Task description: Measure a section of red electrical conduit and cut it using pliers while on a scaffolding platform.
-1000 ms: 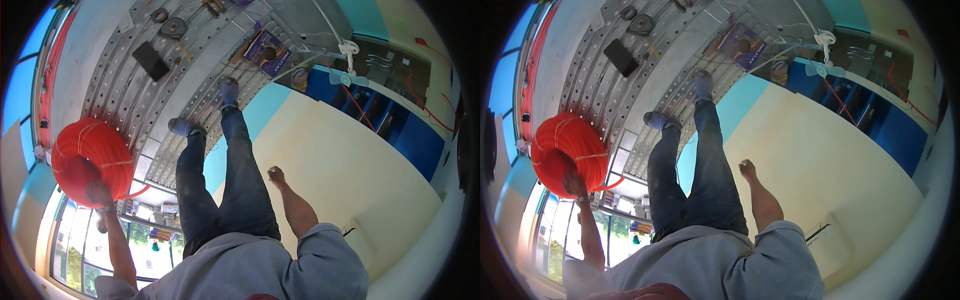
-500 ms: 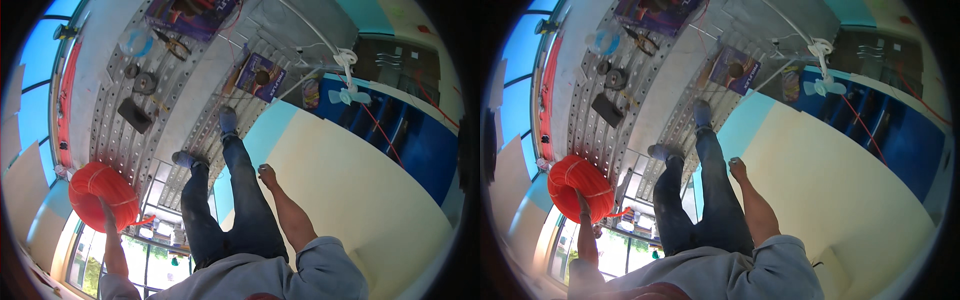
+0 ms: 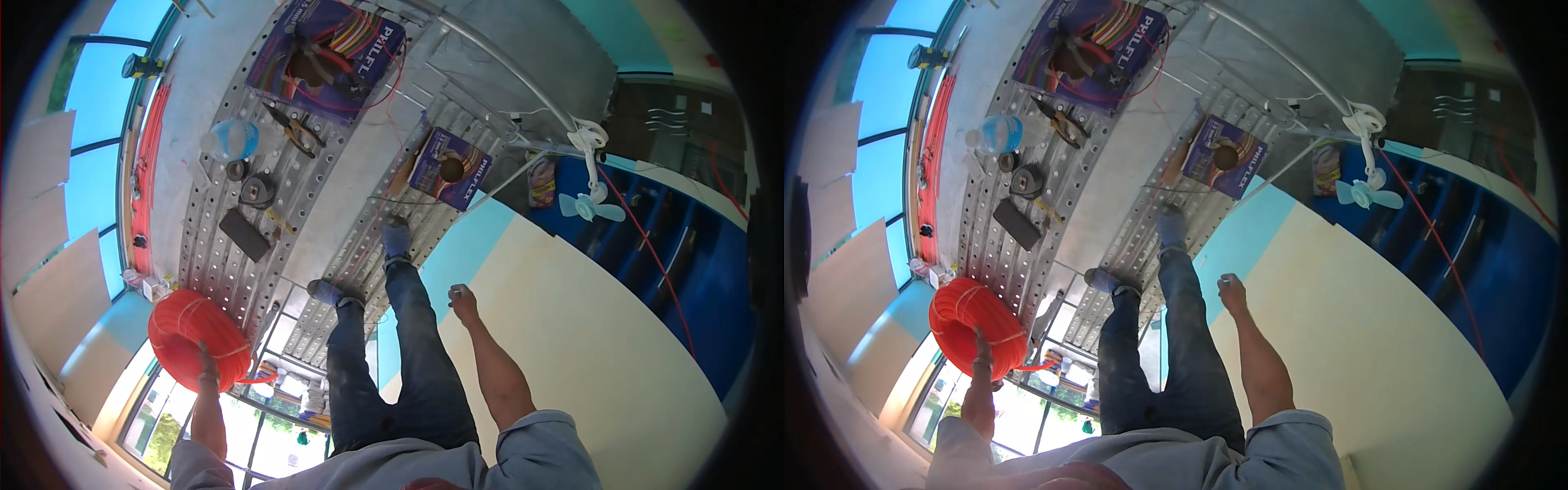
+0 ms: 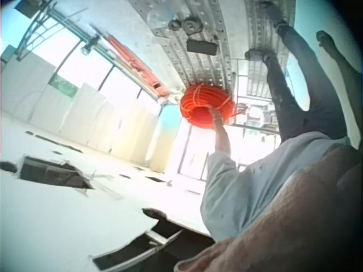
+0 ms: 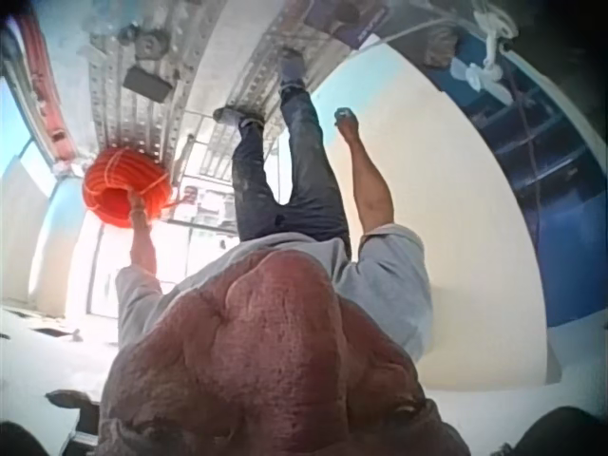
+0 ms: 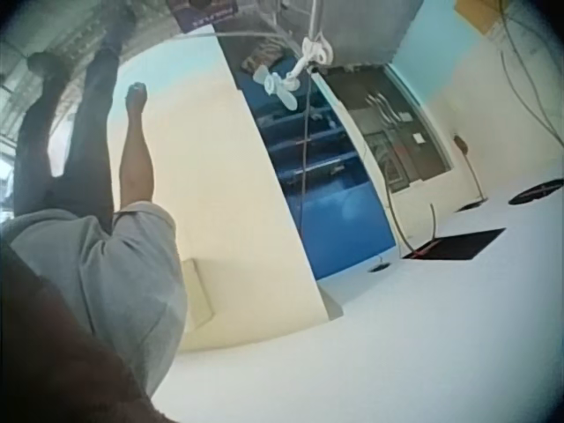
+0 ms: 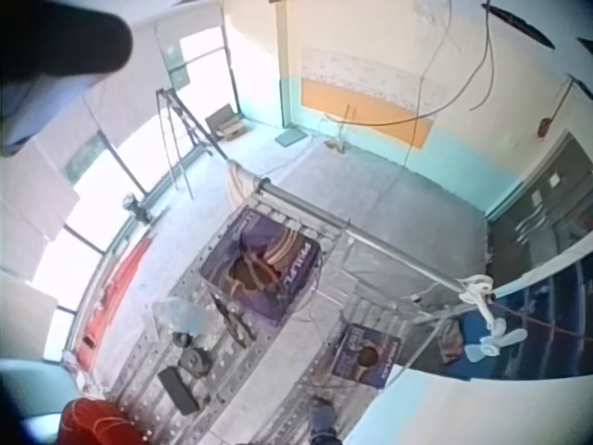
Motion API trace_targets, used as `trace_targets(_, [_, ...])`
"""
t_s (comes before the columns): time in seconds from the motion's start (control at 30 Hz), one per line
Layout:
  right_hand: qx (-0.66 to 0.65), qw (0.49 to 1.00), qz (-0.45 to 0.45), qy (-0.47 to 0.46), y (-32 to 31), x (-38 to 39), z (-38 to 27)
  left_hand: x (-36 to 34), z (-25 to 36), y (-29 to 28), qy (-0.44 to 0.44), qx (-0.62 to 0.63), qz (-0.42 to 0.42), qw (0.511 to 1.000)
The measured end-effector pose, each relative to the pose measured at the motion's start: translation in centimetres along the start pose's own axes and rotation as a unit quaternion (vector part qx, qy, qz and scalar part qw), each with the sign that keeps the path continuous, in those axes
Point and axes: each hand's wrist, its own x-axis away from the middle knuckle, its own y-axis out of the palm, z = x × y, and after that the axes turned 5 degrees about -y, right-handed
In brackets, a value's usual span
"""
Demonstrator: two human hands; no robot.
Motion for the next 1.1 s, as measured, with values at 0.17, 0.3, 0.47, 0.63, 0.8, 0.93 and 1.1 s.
trace_targets(0.17, [-0.026,0.998,0.020,-0.054,-0.2,-2.7,-5.7,7.0,3.7,9.9,0.177,-0.305,0.264,0.898])
trace_targets(0.3, [-0.100,0.992,-0.001,-0.082,2.1,-3.1,-10.9,16.3,9.3,22.6,0.514,-0.203,0.122,0.825])
trace_targets(0.47, [-0.120,0.990,0.007,-0.076,2.3,-1.6,-9.6,28.2,23.9,39.5,0.641,-0.216,-0.054,0.735])
trace_targets(0.63, [-0.145,0.988,0.033,-0.041,0.4,1.0,-2.8,33.6,39.9,48.1,0.691,-0.275,0.062,0.665])
trace_targets(0.8, [-0.163,0.984,0.053,0.037,-0.3,4.2,2.1,31.9,45.8,51.2,0.640,-0.412,0.147,0.632])
trace_targets(0.93, [-0.179,0.977,0.072,0.089,-0.6,6.8,5.1,32.1,46.5,52.6,0.610,-0.465,0.154,0.623])
trace_targets(1.1, [-0.224,0.966,0.072,0.110,-0.1,7.9,4.0,31.4,48.5,51.6,0.630,-0.479,0.134,0.597])
